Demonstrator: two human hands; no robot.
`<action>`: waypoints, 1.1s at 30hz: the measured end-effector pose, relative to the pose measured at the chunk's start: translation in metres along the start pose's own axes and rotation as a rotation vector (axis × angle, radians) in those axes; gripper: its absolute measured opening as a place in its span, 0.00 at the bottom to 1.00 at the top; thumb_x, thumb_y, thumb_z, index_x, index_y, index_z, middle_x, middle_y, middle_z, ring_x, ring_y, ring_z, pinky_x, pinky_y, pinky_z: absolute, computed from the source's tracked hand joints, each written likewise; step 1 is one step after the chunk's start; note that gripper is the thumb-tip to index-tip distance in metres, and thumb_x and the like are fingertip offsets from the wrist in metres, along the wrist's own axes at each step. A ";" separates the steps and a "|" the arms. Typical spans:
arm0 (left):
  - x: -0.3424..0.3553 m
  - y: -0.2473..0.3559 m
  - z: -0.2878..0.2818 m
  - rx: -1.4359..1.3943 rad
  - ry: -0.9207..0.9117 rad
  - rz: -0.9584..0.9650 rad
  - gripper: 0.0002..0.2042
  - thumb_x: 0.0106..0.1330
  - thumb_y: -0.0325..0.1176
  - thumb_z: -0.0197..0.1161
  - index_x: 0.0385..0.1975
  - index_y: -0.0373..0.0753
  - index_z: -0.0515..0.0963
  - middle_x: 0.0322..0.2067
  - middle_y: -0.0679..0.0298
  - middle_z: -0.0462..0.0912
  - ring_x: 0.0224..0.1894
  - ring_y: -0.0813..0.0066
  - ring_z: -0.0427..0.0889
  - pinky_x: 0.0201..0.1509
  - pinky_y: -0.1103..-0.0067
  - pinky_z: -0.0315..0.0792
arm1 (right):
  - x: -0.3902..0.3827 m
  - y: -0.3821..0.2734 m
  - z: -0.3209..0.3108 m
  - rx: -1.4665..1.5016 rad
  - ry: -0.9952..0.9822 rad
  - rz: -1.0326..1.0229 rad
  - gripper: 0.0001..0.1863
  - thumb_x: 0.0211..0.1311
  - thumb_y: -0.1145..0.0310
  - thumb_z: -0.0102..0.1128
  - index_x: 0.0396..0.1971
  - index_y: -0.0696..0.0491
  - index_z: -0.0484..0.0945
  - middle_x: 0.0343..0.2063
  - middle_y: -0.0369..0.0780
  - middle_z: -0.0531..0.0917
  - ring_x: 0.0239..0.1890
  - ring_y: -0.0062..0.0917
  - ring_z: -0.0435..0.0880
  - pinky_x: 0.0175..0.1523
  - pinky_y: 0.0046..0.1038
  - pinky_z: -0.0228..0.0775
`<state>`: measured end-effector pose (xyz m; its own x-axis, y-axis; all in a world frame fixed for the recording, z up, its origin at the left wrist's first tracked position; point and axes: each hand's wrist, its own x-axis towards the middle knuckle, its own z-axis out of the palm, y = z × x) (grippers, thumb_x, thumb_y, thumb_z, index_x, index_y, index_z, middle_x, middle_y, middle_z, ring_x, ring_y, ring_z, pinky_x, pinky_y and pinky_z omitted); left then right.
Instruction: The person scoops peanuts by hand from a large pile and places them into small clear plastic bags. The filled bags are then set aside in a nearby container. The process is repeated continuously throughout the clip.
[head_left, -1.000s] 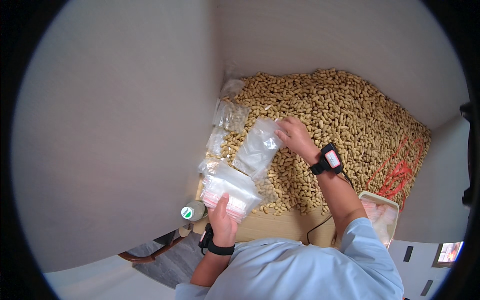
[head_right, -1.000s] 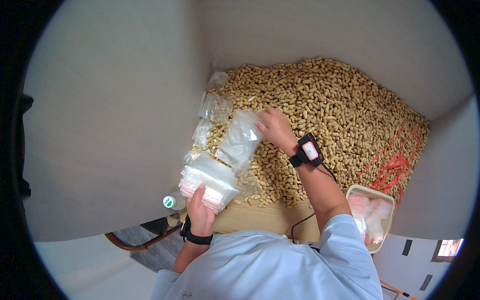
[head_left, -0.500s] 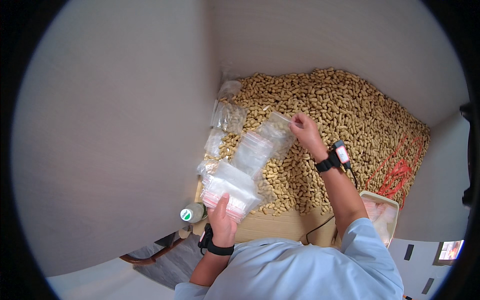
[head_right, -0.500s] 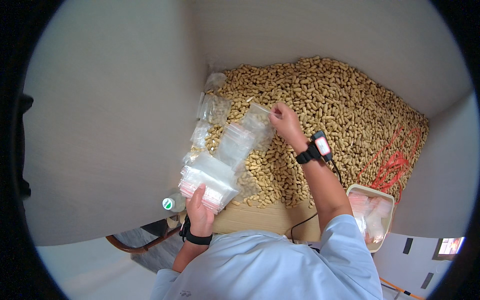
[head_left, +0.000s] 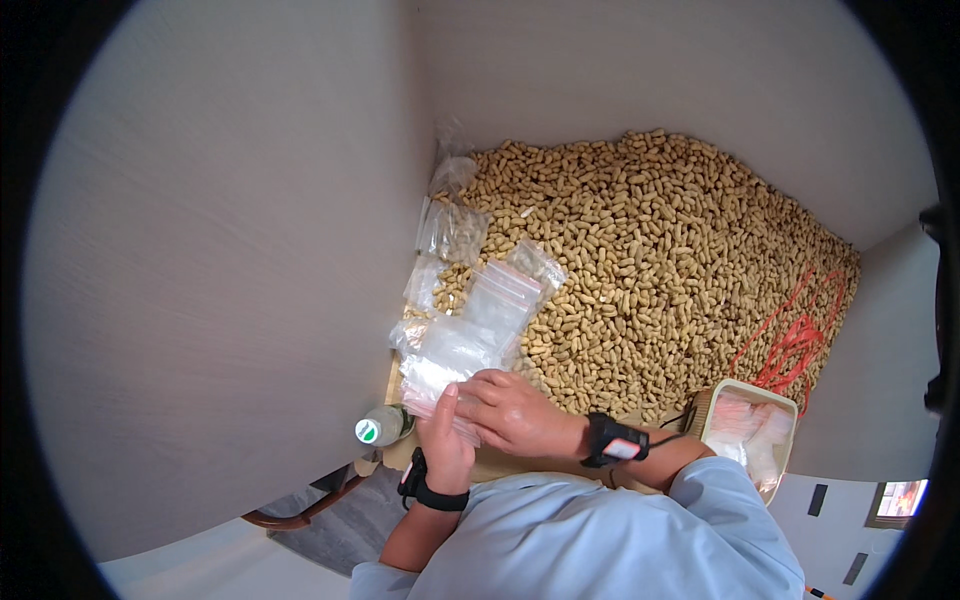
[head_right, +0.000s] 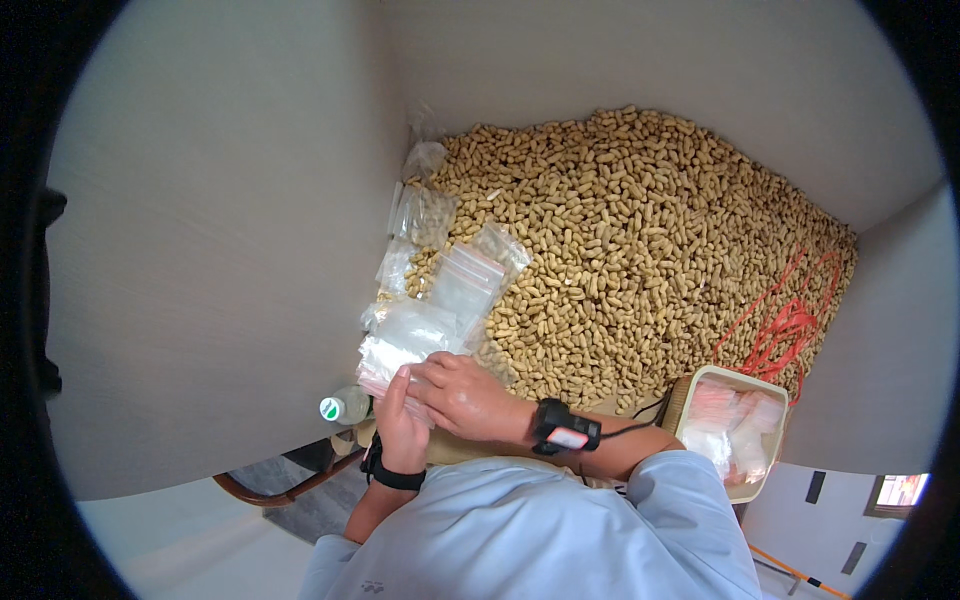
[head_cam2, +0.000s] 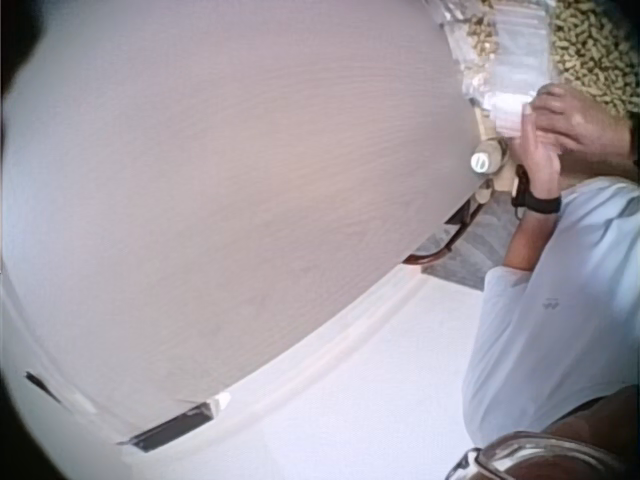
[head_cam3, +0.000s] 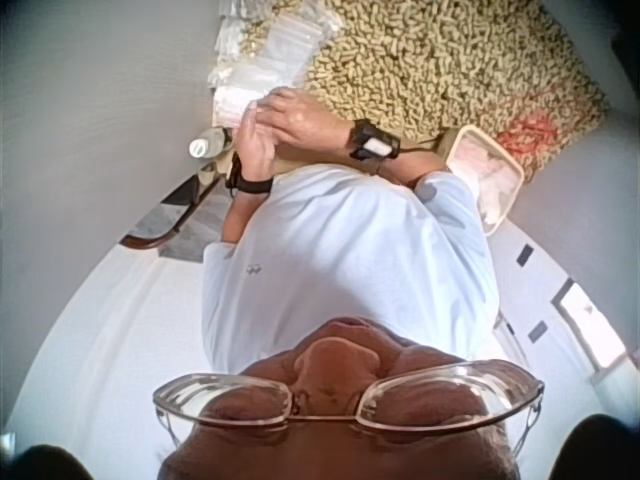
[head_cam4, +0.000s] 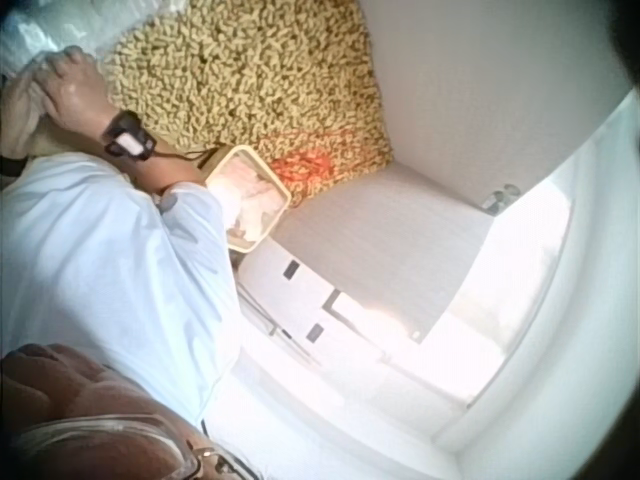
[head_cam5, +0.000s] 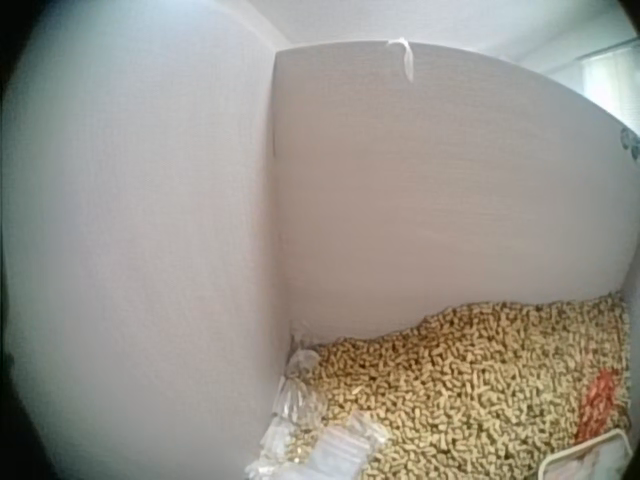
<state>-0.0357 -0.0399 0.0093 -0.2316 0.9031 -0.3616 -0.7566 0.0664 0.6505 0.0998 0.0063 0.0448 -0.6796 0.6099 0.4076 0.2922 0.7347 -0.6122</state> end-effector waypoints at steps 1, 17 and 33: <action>0.002 0.001 -0.003 -0.025 0.009 0.004 0.21 0.64 0.22 0.52 0.58 0.33 0.61 0.53 0.57 0.70 0.53 0.68 0.72 0.58 0.72 0.66 | 0.001 0.007 0.000 0.075 -0.048 -0.053 0.16 0.47 0.72 0.59 0.39 0.59 0.78 0.39 0.46 0.78 0.42 0.39 0.76 0.48 0.36 0.69; -0.005 0.008 -0.011 -0.076 0.051 0.073 0.22 0.61 0.19 0.52 0.57 0.32 0.62 0.52 0.58 0.71 0.54 0.68 0.71 0.58 0.72 0.65 | 0.022 0.152 -0.022 -0.462 0.126 0.504 0.07 0.42 0.74 0.61 0.25 0.56 0.77 0.28 0.45 0.78 0.36 0.41 0.76 0.41 0.37 0.68; -0.008 -0.005 0.003 -0.079 -0.046 0.059 0.18 0.66 0.27 0.52 0.55 0.33 0.64 0.49 0.59 0.73 0.51 0.71 0.73 0.55 0.74 0.68 | 0.005 -0.014 0.006 -0.050 0.009 0.161 0.18 0.47 0.73 0.59 0.42 0.59 0.74 0.35 0.44 0.76 0.40 0.39 0.75 0.42 0.35 0.70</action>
<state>-0.0289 -0.0460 0.0107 -0.2506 0.9231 -0.2917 -0.7887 -0.0199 0.6145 0.0883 -0.0030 0.0516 -0.6153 0.7233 0.3135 0.4301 0.6412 -0.6355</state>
